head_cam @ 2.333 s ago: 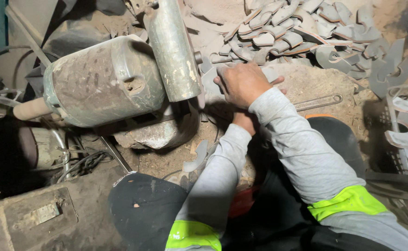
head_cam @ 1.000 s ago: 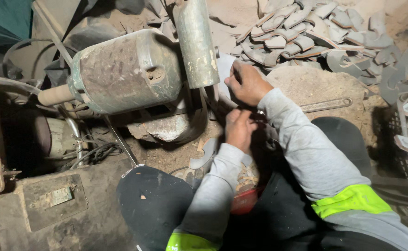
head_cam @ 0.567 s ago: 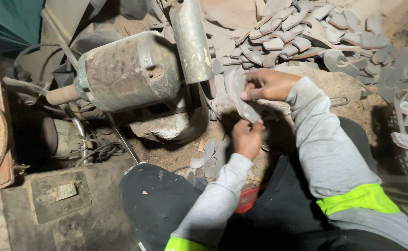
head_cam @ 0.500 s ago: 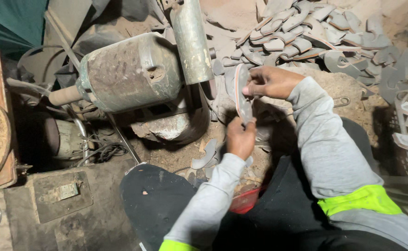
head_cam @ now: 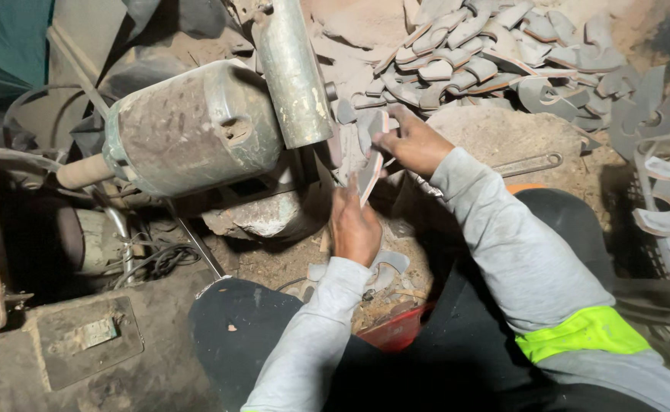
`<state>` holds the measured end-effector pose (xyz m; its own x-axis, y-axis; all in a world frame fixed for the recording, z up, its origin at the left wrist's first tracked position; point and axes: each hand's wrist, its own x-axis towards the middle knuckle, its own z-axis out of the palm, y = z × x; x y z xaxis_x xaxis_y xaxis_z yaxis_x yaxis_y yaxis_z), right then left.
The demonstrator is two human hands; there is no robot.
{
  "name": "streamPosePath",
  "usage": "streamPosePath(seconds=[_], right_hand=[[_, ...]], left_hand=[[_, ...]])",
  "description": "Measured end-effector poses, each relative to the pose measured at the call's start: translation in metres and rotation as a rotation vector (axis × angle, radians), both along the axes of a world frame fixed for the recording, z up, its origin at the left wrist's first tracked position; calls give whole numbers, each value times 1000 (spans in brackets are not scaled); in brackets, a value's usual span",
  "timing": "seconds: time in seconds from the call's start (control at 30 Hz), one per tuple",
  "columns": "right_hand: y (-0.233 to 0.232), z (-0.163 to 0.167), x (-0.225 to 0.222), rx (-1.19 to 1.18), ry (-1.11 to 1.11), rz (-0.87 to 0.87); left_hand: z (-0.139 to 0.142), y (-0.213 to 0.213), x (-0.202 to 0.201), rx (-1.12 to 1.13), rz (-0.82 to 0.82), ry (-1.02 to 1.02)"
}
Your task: The person sits at a grinding machine and repeatedly presses curved shoe sole pieces against the rotating wheel to smooth their edges. They handle the parts one at a time, turning them to grind different sides, and place finished pieces aside.
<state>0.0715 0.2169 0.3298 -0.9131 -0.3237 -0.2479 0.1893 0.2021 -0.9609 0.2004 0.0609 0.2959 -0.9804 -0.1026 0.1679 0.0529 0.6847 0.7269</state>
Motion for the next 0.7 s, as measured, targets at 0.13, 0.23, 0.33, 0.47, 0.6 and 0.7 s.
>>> streamPosePath(seconds=[0.13,0.23,0.33,0.47,0.6,0.7], right_hand=[[9,-10,-8,-17,-37,20],[16,-13,-12,-184,-12,90],[18,-12,-12,-324,-150,86],[18,-3,-12,-271,-89,129],[8,5,0,-93,-153,9],[2,9,6,-106,-168,23]], left_hand=[[4,2,2,42,-7,73],[9,6,4,112,9,91],[12,8,7,83,24,106],[15,5,6,24,-10,162],[16,0,0,88,-13,31],[14,-3,-8,115,-30,140]])
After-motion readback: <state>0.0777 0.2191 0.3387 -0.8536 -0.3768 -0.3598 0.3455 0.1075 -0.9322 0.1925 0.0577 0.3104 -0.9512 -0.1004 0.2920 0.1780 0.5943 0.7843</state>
